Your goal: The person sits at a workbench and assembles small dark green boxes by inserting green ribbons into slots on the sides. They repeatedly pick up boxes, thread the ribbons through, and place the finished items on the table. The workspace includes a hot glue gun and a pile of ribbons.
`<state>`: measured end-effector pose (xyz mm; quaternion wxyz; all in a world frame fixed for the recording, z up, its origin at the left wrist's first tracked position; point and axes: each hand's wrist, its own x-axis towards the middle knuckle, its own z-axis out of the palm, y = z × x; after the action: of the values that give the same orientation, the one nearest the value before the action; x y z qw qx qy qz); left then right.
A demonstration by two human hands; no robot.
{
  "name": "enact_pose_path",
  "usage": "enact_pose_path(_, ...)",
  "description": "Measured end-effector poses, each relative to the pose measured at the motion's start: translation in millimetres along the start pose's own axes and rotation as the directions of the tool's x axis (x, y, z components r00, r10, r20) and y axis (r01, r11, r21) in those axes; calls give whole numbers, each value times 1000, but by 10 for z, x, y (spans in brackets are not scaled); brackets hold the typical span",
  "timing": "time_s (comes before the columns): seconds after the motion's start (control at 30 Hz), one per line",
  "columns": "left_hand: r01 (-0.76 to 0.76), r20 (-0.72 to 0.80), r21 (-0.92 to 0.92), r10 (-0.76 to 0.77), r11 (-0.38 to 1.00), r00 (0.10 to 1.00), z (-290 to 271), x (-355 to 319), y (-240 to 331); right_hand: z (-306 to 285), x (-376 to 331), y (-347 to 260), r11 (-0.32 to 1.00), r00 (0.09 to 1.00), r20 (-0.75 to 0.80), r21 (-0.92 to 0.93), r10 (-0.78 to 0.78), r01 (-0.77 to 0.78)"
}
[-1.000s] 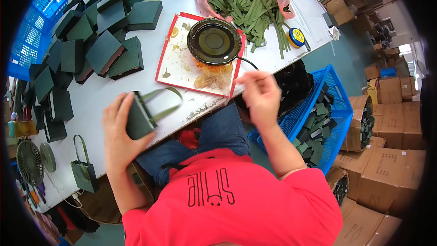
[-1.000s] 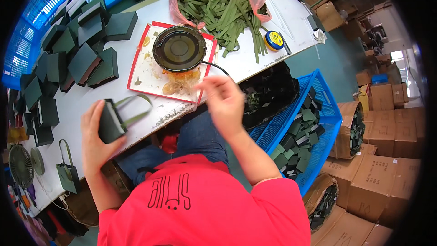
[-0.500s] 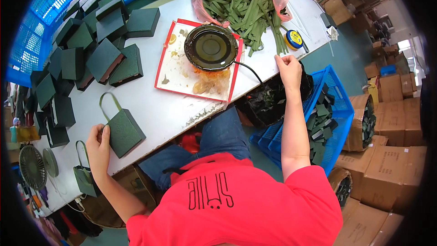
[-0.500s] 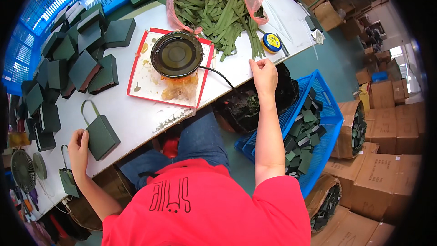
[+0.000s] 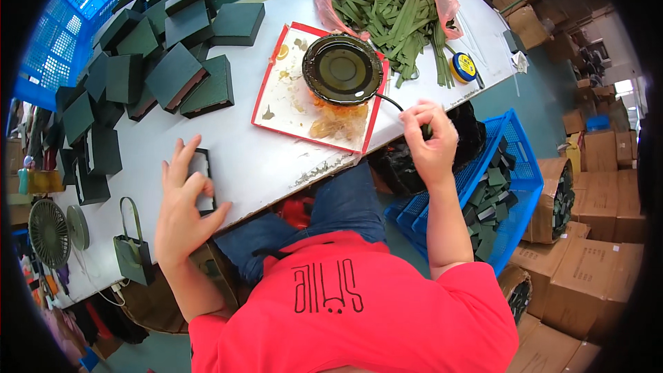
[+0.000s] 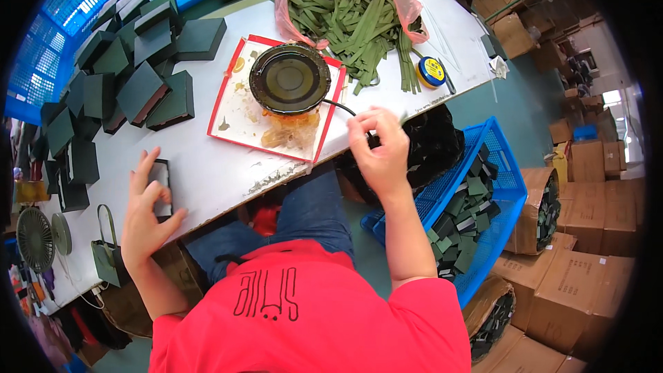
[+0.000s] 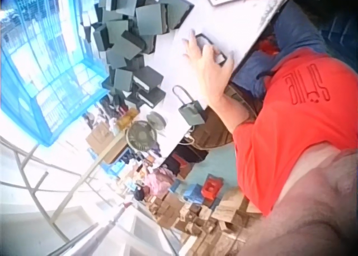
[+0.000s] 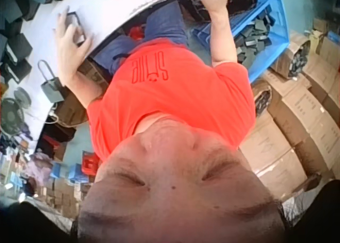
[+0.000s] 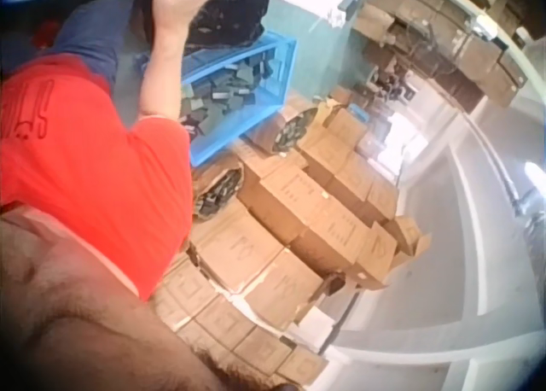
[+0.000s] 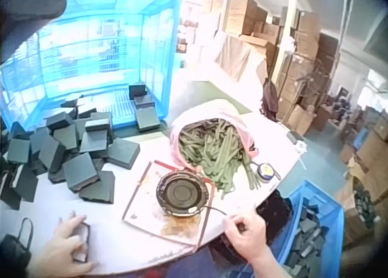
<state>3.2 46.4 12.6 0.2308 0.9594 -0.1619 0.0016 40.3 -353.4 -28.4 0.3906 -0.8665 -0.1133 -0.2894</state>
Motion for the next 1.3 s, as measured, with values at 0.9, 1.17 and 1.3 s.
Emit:
enact_pose_path(0.9,95,110,155,-113,983,987,34,-70,-30,533,-10,-355,274,678,395,701,620,-658)
enact_pose_path(1.17,235,113,169,-256,957,960,45,-68,44,588,0,-324,285,651,385,672,653,-683)
enact_pose_path(1.3,202,77,108,-211,973,974,57,-75,8,587,18,-330,272,630,400,656,666,-704)
